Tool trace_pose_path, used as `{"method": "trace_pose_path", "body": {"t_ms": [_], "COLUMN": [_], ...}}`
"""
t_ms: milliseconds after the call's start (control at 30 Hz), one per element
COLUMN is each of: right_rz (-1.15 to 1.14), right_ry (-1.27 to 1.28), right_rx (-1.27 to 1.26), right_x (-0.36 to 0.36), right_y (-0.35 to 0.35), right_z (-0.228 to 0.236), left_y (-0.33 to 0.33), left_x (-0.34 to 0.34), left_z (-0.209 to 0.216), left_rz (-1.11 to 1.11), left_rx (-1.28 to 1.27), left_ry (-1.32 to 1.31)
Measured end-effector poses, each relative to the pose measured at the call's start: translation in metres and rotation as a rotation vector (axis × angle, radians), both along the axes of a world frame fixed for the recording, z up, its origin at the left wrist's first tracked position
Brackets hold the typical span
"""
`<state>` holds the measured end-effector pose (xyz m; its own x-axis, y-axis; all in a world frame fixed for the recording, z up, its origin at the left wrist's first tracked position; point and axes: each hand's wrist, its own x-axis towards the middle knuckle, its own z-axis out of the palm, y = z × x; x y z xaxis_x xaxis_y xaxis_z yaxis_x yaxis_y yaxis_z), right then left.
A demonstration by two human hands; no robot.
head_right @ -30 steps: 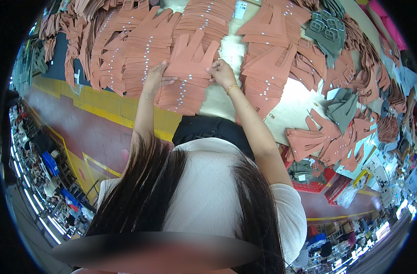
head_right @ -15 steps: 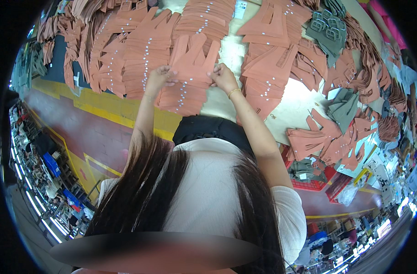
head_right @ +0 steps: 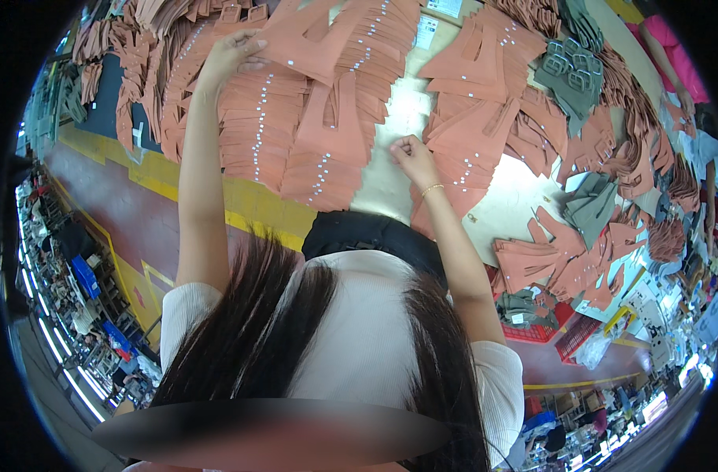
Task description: The person repeatedly picks up pink fabric pieces from a table and stacks them into neat piles. The hands lift, align, and place the pieces one by one, occasionally adjusting the stacks to keep them orderly.
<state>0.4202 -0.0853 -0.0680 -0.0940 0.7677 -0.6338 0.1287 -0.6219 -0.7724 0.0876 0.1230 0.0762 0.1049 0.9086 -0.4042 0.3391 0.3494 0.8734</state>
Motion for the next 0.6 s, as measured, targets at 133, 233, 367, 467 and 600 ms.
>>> {"method": "trace_pose_path", "body": {"t_ms": [133,233,367,467,600], "right_rz": [0.008,0.025,0.023,0.047,0.009], "right_ry": [-0.019,-0.067,-0.037,-0.006,0.001], "right_rx": [0.009,0.056,0.024,0.060,0.183], "right_x": [0.010,0.013,0.011,0.007,0.013], "right_y": [-0.010,-0.016,-0.019,-0.016,-0.014], "right_z": [0.004,0.007,0.013,0.019,0.029], "left_y": [0.045,0.055,0.063,0.071,0.070], "left_x": [-0.033,-0.048,-0.056,-0.061,-0.051], "left_z": [-0.043,-0.068,-0.084,-0.089,-0.084], "left_rz": [0.000,0.028,0.042,-0.063,-0.274], "left_rx": [-0.253,-0.334,-0.340,-0.371,-0.184], "left_ry": [0.183,0.285,0.352,0.409,0.839]}}
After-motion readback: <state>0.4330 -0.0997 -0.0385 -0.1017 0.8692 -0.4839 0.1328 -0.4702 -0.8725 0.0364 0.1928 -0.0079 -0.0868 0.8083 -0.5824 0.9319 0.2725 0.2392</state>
